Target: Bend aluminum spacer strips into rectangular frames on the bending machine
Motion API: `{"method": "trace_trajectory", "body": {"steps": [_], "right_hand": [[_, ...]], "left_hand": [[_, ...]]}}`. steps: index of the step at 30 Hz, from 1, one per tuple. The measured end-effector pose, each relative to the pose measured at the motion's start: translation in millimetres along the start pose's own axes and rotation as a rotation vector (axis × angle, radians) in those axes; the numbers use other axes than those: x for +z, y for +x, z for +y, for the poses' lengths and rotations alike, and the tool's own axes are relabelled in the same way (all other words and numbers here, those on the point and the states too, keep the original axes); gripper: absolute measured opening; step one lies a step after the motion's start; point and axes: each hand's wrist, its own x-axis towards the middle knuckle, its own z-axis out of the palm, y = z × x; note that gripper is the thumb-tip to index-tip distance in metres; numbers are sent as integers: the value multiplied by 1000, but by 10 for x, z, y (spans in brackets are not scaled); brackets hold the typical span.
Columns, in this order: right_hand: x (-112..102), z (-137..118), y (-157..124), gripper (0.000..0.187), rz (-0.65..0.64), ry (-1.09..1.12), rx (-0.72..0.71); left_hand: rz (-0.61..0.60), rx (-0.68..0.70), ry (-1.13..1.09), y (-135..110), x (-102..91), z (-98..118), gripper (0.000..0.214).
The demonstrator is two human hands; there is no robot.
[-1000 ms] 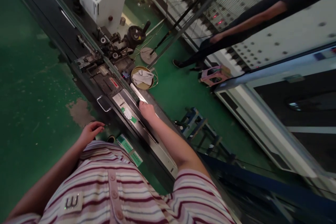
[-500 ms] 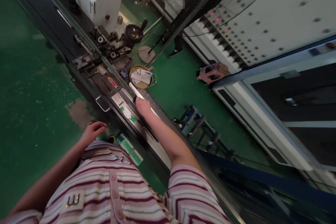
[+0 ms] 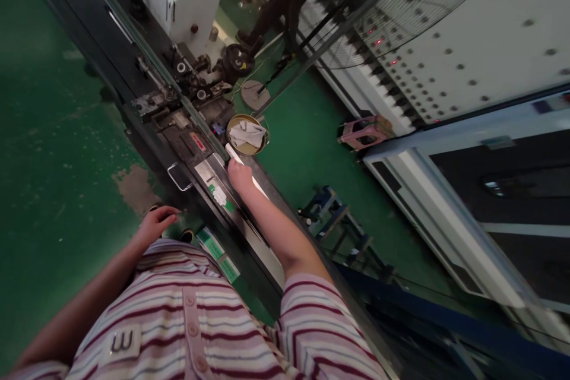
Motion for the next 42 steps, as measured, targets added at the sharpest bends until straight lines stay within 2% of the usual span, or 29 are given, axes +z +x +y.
{"method": "trace_trajectory", "body": {"steps": [8, 16, 22, 25, 29, 36, 42], "right_hand": [[106, 74, -137, 26, 42, 19, 27], [293, 254, -515, 23, 7, -76, -15], [399, 337, -632, 25, -1, -70, -27], [463, 387, -709, 23, -48, -68, -10], [523, 446, -805, 23, -39, -52, 22], [508, 328, -680, 26, -21, 13, 91], [358, 228, -555, 26, -53, 24, 109]], "left_hand": [[56, 1, -45, -15, -153, -73, 44], [77, -16, -50, -30, -150, -20, 45], [91, -1, -44, -67, -177, -51, 46], [112, -6, -40, -95, -204, -101, 48], [124, -32, -31, -99, -203, -129, 50], [54, -26, -74, -62, -63, -80, 50], [59, -32, -44, -116, -102, -123, 50]]}}
